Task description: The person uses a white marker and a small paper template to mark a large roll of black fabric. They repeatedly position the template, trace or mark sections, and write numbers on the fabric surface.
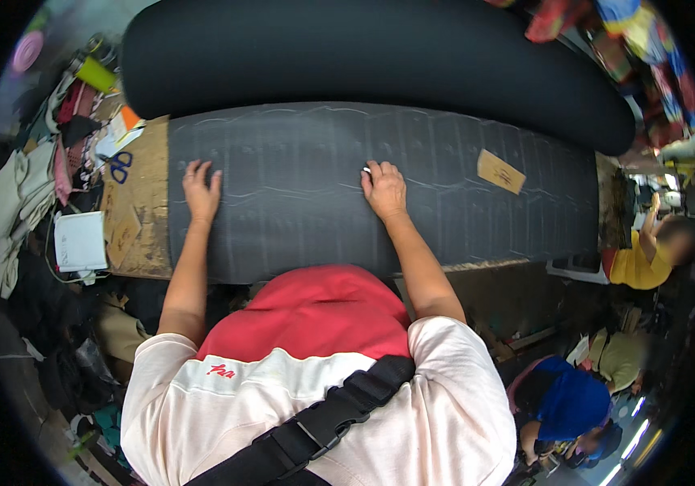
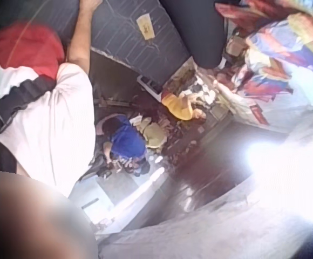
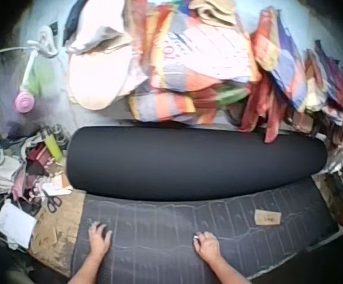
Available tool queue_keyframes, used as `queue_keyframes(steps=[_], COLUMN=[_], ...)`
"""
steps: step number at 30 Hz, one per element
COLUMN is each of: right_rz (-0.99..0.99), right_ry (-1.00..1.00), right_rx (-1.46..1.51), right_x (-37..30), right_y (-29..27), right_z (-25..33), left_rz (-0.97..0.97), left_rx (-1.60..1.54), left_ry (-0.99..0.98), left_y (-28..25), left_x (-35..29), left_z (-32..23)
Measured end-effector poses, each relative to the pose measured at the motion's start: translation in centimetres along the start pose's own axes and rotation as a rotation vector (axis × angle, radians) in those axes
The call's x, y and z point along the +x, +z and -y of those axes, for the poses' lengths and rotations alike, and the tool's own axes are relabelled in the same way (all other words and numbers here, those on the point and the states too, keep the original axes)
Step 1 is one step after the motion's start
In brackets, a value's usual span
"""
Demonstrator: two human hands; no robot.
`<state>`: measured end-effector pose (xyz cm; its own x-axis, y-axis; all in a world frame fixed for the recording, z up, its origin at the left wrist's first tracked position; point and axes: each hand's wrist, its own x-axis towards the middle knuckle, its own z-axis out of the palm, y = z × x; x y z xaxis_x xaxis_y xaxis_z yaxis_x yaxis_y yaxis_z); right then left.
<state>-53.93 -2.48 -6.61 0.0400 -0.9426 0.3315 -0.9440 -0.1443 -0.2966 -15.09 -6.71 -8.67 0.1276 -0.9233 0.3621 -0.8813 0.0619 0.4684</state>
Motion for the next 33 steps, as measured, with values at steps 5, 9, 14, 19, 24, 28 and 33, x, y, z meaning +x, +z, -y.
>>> queue_keyframes(steps=[5, 9, 14, 19, 24, 28, 33], right_rz=[-0.027, -0.06, -0.121, -0.274, -0.35, -0.262, -0.194], right_ry=[0.088, 0.186, 0.59, 1.209, 1.252, 1.189, 1.131], right_rx=[-0.038, -0.093, 0.037, 1.118, 1.324, 1.329, 1.409], right_x=[-5.7, -9.9, -13.3, -14.1, -15.9, -16.7, -15.6], right_y=[-6.1, -10.6, -14.9, -20.2, -23.1, -23.1, -24.5], right_z=[-11.7, -21.4, -30.6, -34.5, -34.7, -35.4, -38.4], left_rz=[-0.067, -0.1, 0.141, 0.338, 0.393, 0.33, 0.162], left_rx=[-0.008, -0.079, -0.258, -0.438, -0.411, -0.326, -0.331], left_ry=[-0.245, -0.203, 0.094, 0.297, 0.272, 0.221, 0.07], left_y=[2.7, 7.7, 13.3, 16.0, 17.5, 18.3, 20.1], left_x=[-3.0, -6.9, -10.8, -12.4, -11.7, -12.0, -11.6], left_z=[-6.3, -18.1, -33.4, -41.2, -43.5, -44.1, -44.8])
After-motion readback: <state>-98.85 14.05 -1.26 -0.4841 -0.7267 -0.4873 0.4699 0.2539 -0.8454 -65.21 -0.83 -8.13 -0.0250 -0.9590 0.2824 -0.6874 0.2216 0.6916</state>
